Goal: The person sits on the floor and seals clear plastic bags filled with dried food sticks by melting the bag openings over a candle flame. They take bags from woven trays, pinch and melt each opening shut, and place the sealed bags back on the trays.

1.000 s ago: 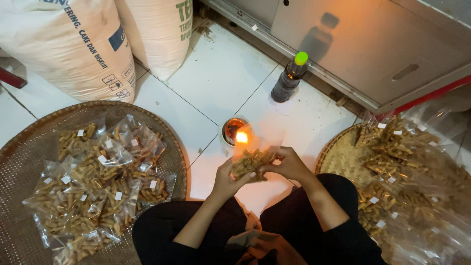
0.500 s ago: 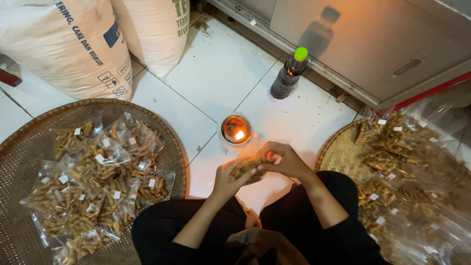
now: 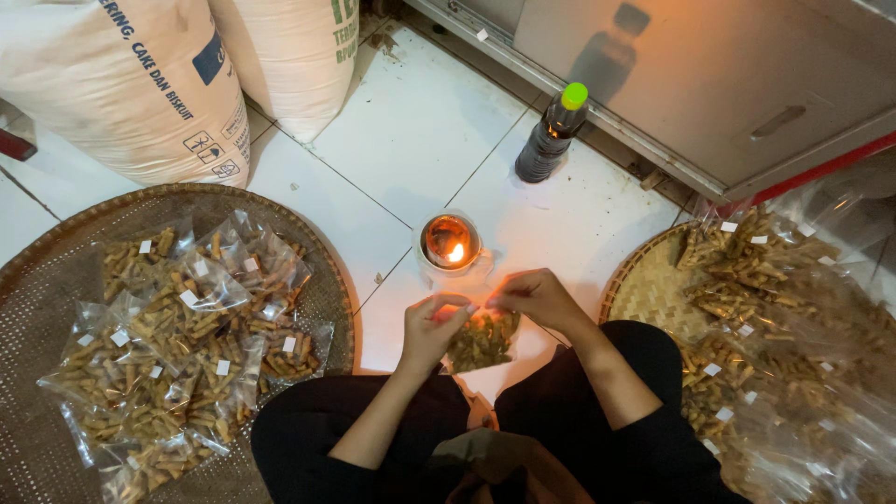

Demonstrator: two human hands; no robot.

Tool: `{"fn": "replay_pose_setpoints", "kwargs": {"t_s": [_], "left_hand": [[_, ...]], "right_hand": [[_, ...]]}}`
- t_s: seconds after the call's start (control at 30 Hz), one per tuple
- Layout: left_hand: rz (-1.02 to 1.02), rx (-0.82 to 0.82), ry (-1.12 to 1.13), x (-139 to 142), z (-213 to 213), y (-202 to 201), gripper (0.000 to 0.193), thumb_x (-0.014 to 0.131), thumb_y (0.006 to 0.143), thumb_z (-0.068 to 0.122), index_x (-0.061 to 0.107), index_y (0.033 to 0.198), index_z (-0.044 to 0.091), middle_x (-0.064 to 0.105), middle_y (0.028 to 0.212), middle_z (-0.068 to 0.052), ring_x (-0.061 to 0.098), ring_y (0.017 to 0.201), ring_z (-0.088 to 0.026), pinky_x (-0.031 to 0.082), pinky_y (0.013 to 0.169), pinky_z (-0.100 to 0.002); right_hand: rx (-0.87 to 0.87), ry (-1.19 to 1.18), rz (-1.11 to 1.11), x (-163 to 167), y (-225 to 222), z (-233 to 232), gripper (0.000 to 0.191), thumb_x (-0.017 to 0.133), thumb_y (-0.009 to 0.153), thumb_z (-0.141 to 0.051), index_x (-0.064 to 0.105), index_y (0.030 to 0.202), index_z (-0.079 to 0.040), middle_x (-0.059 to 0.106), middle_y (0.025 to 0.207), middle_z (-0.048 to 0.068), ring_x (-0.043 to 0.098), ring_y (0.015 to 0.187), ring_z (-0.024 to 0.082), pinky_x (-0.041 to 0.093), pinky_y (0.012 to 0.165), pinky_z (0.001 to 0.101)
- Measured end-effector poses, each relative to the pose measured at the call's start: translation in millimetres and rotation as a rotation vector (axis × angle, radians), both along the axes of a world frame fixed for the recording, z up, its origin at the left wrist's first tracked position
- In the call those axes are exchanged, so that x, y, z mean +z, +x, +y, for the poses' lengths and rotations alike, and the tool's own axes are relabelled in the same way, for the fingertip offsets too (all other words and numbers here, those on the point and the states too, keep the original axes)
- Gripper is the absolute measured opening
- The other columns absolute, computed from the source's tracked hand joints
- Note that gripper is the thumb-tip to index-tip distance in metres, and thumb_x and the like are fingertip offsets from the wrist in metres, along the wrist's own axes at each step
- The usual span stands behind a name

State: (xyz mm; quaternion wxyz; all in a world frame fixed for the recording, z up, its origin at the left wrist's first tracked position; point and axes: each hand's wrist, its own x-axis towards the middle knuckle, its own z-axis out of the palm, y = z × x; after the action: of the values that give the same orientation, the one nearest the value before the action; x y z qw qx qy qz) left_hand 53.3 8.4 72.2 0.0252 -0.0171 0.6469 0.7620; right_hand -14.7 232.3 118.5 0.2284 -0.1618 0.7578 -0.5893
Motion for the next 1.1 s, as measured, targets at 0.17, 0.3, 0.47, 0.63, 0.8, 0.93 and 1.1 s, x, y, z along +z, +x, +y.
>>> {"fn": "replay_pose_setpoints", "kwargs": {"t_s": [0.17, 0.3, 0.47, 0.63, 0.8, 0.93, 1.1], "left_hand": [[0.09, -0.075, 0.09, -9, -12, -10, 0.027, 0.064, 0.103, 0.019, 0.079, 0.104, -0.003, 0.08, 0.092, -0.008, 0.072, 0.08, -0.008, 0.06, 0.071, -0.024], [-0.012, -0.152, 0.107, -6, -23, -12, 0.044, 0.047, 0.109, 0.03, 0.076, 0.111, -0.003, 0.081, 0.093, -0.01, 0.073, 0.078, -0.011, 0.058, 0.069, -0.023], [0.037, -0.141, 0.083, 7, -19, -11, 0.043, 0.039, 0.111, 0.029, 0.066, 0.129, 0.0, 0.08, 0.099, -0.013, 0.075, 0.084, -0.014, 0.059, 0.069, -0.025], [0.073, -0.199, 0.0, 15, -24, -15, 0.041, 0.039, 0.11, 0.027, 0.058, 0.136, 0.002, 0.079, 0.107, -0.013, 0.077, 0.092, -0.018, 0.064, 0.075, -0.029], [0.185, -0.292, 0.078, 2, -31, -16, 0.037, 0.036, 0.108, 0.016, 0.064, 0.127, 0.001, 0.075, 0.117, -0.014, 0.076, 0.106, -0.024, 0.063, 0.081, -0.035], [0.26, -0.21, 0.069, -14, -29, -18, 0.036, 0.036, 0.105, 0.005, 0.072, 0.107, -0.001, 0.078, 0.108, -0.02, 0.078, 0.106, -0.027, 0.066, 0.086, -0.037], [0.171, -0.165, 0.269, -22, -28, -10, 0.028, 0.035, 0.097, 0.004, 0.062, 0.099, 0.003, 0.076, 0.112, -0.015, 0.076, 0.103, -0.021, 0.064, 0.079, -0.032]], "right_hand": [[0.014, -0.077, -0.081, -15, -8, 11, 0.021, 0.066, 0.098, -0.015, 0.079, 0.1, 0.002, 0.079, 0.087, 0.009, 0.075, 0.078, 0.011, 0.061, 0.073, 0.0281], [0.094, -0.084, -0.066, -15, -7, 15, 0.027, 0.061, 0.101, -0.017, 0.08, 0.1, 0.001, 0.08, 0.085, 0.009, 0.075, 0.076, 0.012, 0.062, 0.073, 0.0296], [0.063, -0.002, -0.061, -4, -8, 12, 0.027, 0.058, 0.102, -0.017, 0.08, 0.104, 0.0, 0.08, 0.083, 0.009, 0.074, 0.074, 0.012, 0.062, 0.07, 0.0304], [0.017, -0.065, -0.066, 9, -10, 17, 0.024, 0.06, 0.099, -0.009, 0.074, 0.118, -0.001, 0.078, 0.084, 0.009, 0.075, 0.077, 0.013, 0.063, 0.073, 0.0309], [0.066, -0.182, -0.055, 4, -13, 32, 0.021, 0.056, 0.099, 0.001, 0.075, 0.105, 0.005, 0.079, 0.092, 0.012, 0.077, 0.082, 0.017, 0.063, 0.075, 0.0321], [0.03, -0.107, -0.06, -11, -16, 29, 0.028, 0.047, 0.094, 0.01, 0.074, 0.098, 0.003, 0.079, 0.094, 0.01, 0.078, 0.087, 0.016, 0.064, 0.08, 0.0311], [0.026, 0.03, 0.225, -21, -11, 14, 0.025, 0.056, 0.09, 0.015, 0.075, 0.098, 0.001, 0.076, 0.092, 0.007, 0.073, 0.082, 0.014, 0.059, 0.075, 0.0284]]}}
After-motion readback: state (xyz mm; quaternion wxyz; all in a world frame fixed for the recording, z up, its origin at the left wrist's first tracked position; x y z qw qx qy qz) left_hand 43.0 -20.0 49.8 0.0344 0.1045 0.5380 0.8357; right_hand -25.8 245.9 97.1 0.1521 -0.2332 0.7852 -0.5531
